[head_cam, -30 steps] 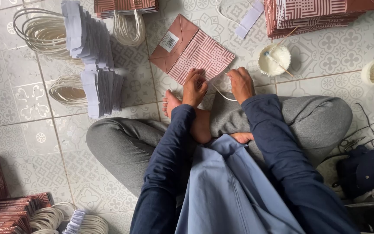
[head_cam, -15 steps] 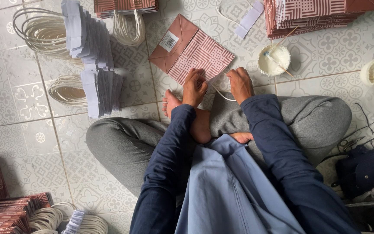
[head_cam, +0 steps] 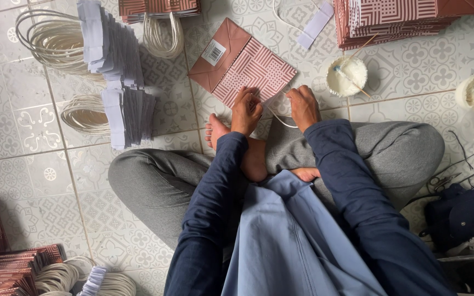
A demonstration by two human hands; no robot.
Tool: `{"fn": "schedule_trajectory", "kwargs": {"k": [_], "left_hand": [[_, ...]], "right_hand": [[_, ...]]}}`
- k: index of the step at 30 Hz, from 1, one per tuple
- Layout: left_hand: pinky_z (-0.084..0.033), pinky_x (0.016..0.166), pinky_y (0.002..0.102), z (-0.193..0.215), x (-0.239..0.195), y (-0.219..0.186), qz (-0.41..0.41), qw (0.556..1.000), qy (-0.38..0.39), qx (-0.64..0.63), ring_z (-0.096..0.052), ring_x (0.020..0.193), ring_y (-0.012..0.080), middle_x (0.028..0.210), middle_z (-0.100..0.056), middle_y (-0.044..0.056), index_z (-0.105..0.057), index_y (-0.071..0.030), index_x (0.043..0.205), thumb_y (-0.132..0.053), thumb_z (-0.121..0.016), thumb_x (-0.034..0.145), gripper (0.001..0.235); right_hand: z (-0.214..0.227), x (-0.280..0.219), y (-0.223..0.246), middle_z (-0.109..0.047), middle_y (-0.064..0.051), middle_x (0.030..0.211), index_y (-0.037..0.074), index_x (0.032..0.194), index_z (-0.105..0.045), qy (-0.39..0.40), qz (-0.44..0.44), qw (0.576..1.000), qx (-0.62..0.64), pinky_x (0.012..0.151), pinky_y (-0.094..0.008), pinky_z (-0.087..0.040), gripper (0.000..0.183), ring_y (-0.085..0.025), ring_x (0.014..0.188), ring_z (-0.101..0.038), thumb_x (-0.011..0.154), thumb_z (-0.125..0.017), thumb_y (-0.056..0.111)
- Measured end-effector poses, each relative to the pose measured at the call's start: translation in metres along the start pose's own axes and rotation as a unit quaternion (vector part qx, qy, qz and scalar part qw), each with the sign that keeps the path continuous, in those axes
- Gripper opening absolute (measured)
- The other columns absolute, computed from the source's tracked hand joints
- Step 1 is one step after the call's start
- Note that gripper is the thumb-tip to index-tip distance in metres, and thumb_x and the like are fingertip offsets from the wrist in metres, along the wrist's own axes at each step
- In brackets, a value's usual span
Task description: The person sits on the floor and assembles patterned paper bags by applying glue to white paper tabs and attaching them to the bag handles. They press the tabs to secure them and then place the finished bags into a stack.
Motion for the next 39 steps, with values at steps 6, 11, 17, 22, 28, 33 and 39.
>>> {"fn": "schedule_trajectory", "kwargs": {"k": [6, 11, 17, 22, 28, 33, 39], "left_hand": [[-0.041, 0.115, 0.056, 0.001, 0.000, -0.003, 0.003, 1.000, 0.001, -0.004, -0.045, 0.140, 0.0481, 0.132, -0.065, 0.016, -0.068, -0.011, 0.089, -0.016, -0.070, 0.082, 0.010], [-0.041, 0.115, 0.056, -0.003, 0.000, 0.004, -0.008, 1.000, -0.001, 0.002, -0.045, 0.139, 0.0490, 0.132, -0.064, 0.017, -0.067, -0.011, 0.090, -0.016, -0.071, 0.081, 0.010], [-0.041, 0.114, 0.056, -0.005, -0.001, 0.004, -0.039, 0.999, -0.010, 0.013, -0.045, 0.138, 0.0507, 0.130, -0.064, 0.017, -0.067, -0.010, 0.090, -0.012, -0.070, 0.081, 0.009], [-0.040, 0.116, 0.054, -0.004, -0.003, -0.006, -0.085, 0.995, -0.015, 0.045, -0.047, 0.137, 0.0496, 0.128, -0.063, 0.016, -0.068, -0.013, 0.098, -0.006, -0.070, 0.082, 0.017], [-0.040, 0.114, 0.061, -0.011, -0.006, -0.006, -0.112, 0.986, -0.008, 0.122, -0.044, 0.138, 0.0507, 0.132, -0.060, 0.015, -0.072, -0.015, 0.097, -0.009, -0.068, 0.082, 0.017], [-0.039, 0.113, 0.065, -0.018, -0.012, -0.017, -0.087, 0.950, 0.047, 0.296, -0.041, 0.144, 0.0420, 0.142, -0.056, 0.010, -0.076, -0.021, 0.106, -0.020, -0.069, 0.082, 0.025], [-0.041, 0.113, 0.064, -0.031, -0.014, -0.001, -0.101, 0.937, 0.037, 0.331, -0.040, 0.145, 0.0368, 0.144, -0.052, 0.006, -0.072, -0.023, 0.101, -0.026, -0.066, 0.082, 0.021]], "right_hand": [[0.003, 0.001, 0.004, -0.049, -0.007, 0.093, 0.013, 0.106, -0.060, -0.003, 0.000, 1.000, 0.004, 0.072, -0.045, -0.053, 0.011, -0.035, 0.088, -0.060, 0.101, -0.059, 0.004], [0.002, 0.001, 0.003, -0.048, -0.006, 0.093, 0.014, 0.106, -0.060, -0.002, 0.003, 1.000, 0.001, 0.073, -0.044, -0.053, 0.010, -0.035, 0.088, -0.060, 0.101, -0.058, 0.005], [0.001, 0.000, 0.003, -0.048, -0.006, 0.094, 0.014, 0.106, -0.059, 0.001, -0.002, 1.000, -0.007, 0.074, -0.044, -0.053, 0.009, -0.034, 0.089, -0.060, 0.102, -0.059, 0.006], [0.002, 0.001, 0.004, -0.048, -0.007, 0.094, 0.014, 0.106, -0.059, 0.003, -0.007, 1.000, -0.007, 0.074, -0.045, -0.053, 0.009, -0.035, 0.090, -0.060, 0.102, -0.059, 0.006], [-0.001, 0.000, 0.002, -0.048, -0.006, 0.094, 0.015, 0.106, -0.060, 0.003, -0.007, 1.000, -0.018, 0.072, -0.045, -0.053, 0.009, -0.035, 0.089, -0.060, 0.102, -0.059, 0.007], [0.001, 0.001, 0.002, -0.048, -0.007, 0.093, 0.015, 0.106, -0.060, -0.005, 0.008, 1.000, -0.026, 0.072, -0.046, -0.053, 0.008, -0.036, 0.089, -0.060, 0.102, -0.060, 0.009], [0.012, 0.000, 0.008, -0.056, -0.007, 0.089, 0.015, 0.106, -0.070, -0.046, 0.049, 0.997, -0.044, 0.074, -0.044, -0.055, 0.015, -0.033, 0.086, -0.061, 0.097, -0.063, 0.006]]}}
Point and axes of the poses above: each hand's wrist, its own x-axis towards the middle knuckle, its own z-axis out of the back of the hand, y = z × x, the point moved 5 cm from there along x, towards the middle knuckle
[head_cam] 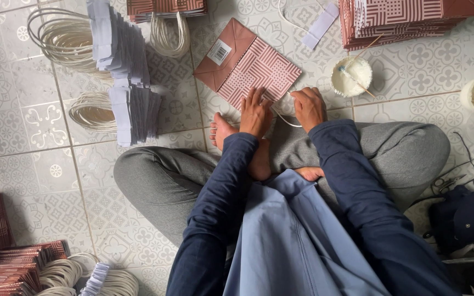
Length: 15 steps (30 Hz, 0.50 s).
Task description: The person sits on the floor and assembles patterned paper bags by applying glue to white paper tabs and attaching them to the bag handles. They press the tabs to secure them and then place the finished bags into a stack.
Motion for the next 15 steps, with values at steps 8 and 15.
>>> {"fn": "schedule_trajectory", "kwargs": {"k": [8, 15], "left_hand": [[-0.037, 0.114, 0.068, -0.011, 0.003, 0.004, 0.028, 0.999, 0.026, -0.022, -0.037, 0.147, 0.0389, 0.147, -0.047, 0.008, -0.067, -0.020, 0.104, -0.023, -0.064, 0.084, 0.021], [-0.035, 0.115, 0.068, -0.014, 0.002, 0.006, 0.034, 0.998, 0.034, -0.036, -0.037, 0.148, 0.0388, 0.147, -0.048, 0.008, -0.066, -0.021, 0.106, -0.022, -0.063, 0.084, 0.022]], "right_hand": [[0.011, 0.004, 0.016, -0.059, -0.010, 0.097, 0.009, 0.105, -0.071, -0.040, 0.035, 0.998, 0.015, 0.075, -0.045, -0.054, 0.012, -0.036, 0.092, -0.062, 0.095, -0.066, 0.004], [0.017, 0.007, 0.052, -0.065, -0.006, 0.098, 0.010, 0.098, -0.073, 0.008, 0.166, 0.986, 0.013, 0.082, -0.039, -0.054, 0.015, -0.029, 0.101, -0.065, 0.090, -0.066, 0.000]]}}
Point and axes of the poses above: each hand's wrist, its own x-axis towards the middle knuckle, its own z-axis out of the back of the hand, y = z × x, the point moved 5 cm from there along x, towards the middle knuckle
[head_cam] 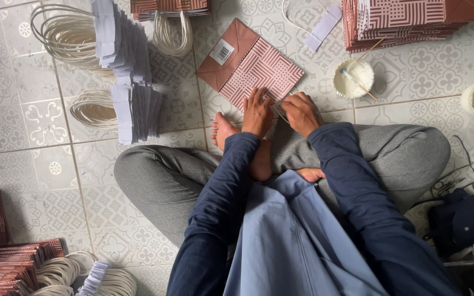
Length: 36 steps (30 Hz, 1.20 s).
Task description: The person sits on the floor and assembles patterned paper bags by applying glue to white paper tabs and attaching them to the bag handles. They press the tabs to secure them and then place the finished bags into a stack.
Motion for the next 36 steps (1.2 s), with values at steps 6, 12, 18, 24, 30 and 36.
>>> {"fn": "schedule_trajectory", "kwargs": {"k": [6, 12, 18, 24, 30, 36], "left_hand": [[-0.037, 0.109, 0.072, 0.009, 0.000, 0.004, -0.025, 0.996, -0.040, -0.082, -0.046, 0.140, 0.0438, 0.139, -0.055, 0.014, -0.059, -0.013, 0.105, -0.015, -0.063, 0.083, 0.022], [-0.045, 0.099, 0.073, 0.016, 0.010, 0.018, -0.028, 0.971, -0.087, -0.221, -0.057, 0.128, 0.0423, 0.121, -0.065, 0.007, -0.052, -0.017, 0.092, -0.014, -0.062, 0.084, 0.013], [-0.055, 0.091, 0.055, 0.057, 0.007, 0.011, 0.009, 0.950, -0.089, -0.301, -0.066, 0.112, 0.0442, 0.111, -0.071, 0.014, -0.058, -0.013, 0.092, -0.011, -0.062, 0.085, 0.009], [-0.056, 0.087, 0.049, 0.060, 0.007, 0.014, 0.014, 0.946, -0.083, -0.313, -0.069, 0.109, 0.0401, 0.114, -0.072, 0.014, -0.062, -0.014, 0.093, -0.014, -0.062, 0.084, 0.009], [-0.056, 0.085, 0.050, 0.071, 0.004, 0.005, 0.017, 0.942, -0.082, -0.325, -0.068, 0.106, 0.0449, 0.111, -0.072, 0.020, -0.061, -0.011, 0.093, -0.010, -0.060, 0.084, 0.009], [-0.057, 0.084, 0.051, 0.071, 0.005, 0.004, 0.005, 0.942, -0.100, -0.319, -0.069, 0.105, 0.0451, 0.108, -0.072, 0.020, -0.062, -0.010, 0.090, -0.006, -0.061, 0.083, 0.008]], "right_hand": [[-0.014, -0.009, -0.004, -0.064, -0.008, 0.106, 0.008, 0.099, -0.075, 0.035, 0.001, 0.999, -0.029, 0.082, -0.041, -0.055, 0.017, -0.030, 0.108, -0.062, 0.088, -0.065, -0.001], [0.001, 0.002, 0.009, -0.066, -0.009, 0.110, 0.009, 0.098, -0.071, 0.045, 0.007, 0.997, -0.064, 0.097, -0.045, -0.052, 0.012, -0.033, 0.124, -0.059, 0.091, -0.064, 0.002], [-0.007, 0.002, 0.005, -0.066, -0.008, 0.099, 0.009, 0.107, -0.068, 0.073, -0.012, 0.997, -0.036, 0.101, -0.041, -0.054, 0.019, -0.032, 0.126, -0.060, 0.098, -0.054, 0.000], [-0.005, 0.004, 0.005, -0.064, -0.008, 0.091, 0.009, 0.108, -0.065, 0.079, -0.035, 0.996, -0.020, 0.101, -0.042, -0.054, 0.019, -0.032, 0.126, -0.060, 0.100, -0.049, 0.002], [-0.004, 0.004, 0.001, -0.068, -0.008, 0.093, 0.013, 0.117, -0.064, 0.051, -0.060, 0.997, -0.004, 0.101, -0.037, -0.054, 0.017, -0.026, 0.122, -0.063, 0.100, -0.060, 0.017], [-0.009, 0.007, -0.005, -0.072, -0.007, 0.088, 0.015, 0.110, -0.070, 0.005, -0.102, 0.994, 0.027, 0.098, -0.040, -0.052, 0.018, -0.026, 0.109, -0.067, 0.101, -0.067, 0.030]]}}
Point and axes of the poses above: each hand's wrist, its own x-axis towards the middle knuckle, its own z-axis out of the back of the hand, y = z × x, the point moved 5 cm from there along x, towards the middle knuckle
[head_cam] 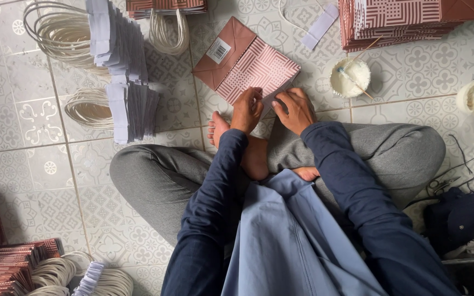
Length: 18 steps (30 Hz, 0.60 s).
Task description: The person sits on the floor and assembles patterned paper bags by applying glue to white paper tabs and attaching them to the bag handles. They press the tabs to secure them and then place the finished bags into a stack.
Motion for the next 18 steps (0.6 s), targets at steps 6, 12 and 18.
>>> {"fn": "schedule_trajectory", "kwargs": {"k": [6, 12, 18], "left_hand": [[-0.055, 0.089, 0.063, -0.010, -0.002, 0.003, -0.021, 0.999, 0.012, 0.031, -0.063, 0.114, 0.0489, 0.113, -0.070, 0.018, -0.058, -0.011, 0.092, -0.006, -0.056, 0.087, 0.007], [-0.044, 0.098, 0.074, -0.040, -0.005, 0.048, -0.042, 0.996, 0.013, 0.076, -0.060, 0.120, 0.0474, 0.114, -0.068, 0.013, -0.055, -0.014, 0.091, -0.010, -0.062, 0.086, 0.010], [-0.043, 0.097, 0.078, -0.041, -0.010, 0.044, -0.066, 0.985, 0.027, 0.158, -0.054, 0.130, 0.0446, 0.123, -0.063, 0.009, -0.055, -0.019, 0.094, -0.012, -0.064, 0.084, 0.015]], "right_hand": [[-0.012, -0.004, -0.003, -0.072, 0.003, 0.092, 0.024, 0.105, -0.071, -0.015, -0.089, 0.991, -0.095, 0.110, -0.055, -0.030, 0.023, -0.025, 0.113, -0.061, 0.091, -0.078, 0.041], [-0.019, -0.009, -0.003, -0.069, 0.008, 0.091, 0.027, 0.100, -0.071, -0.011, -0.175, 0.980, -0.098, 0.114, -0.067, -0.020, 0.009, -0.025, 0.119, -0.057, 0.095, -0.078, 0.028], [-0.029, -0.017, -0.042, -0.071, -0.006, 0.090, 0.024, 0.109, -0.064, -0.001, -0.252, 0.968, 0.013, 0.117, -0.069, -0.027, 0.010, -0.034, 0.101, -0.069, 0.105, -0.064, 0.033]]}}
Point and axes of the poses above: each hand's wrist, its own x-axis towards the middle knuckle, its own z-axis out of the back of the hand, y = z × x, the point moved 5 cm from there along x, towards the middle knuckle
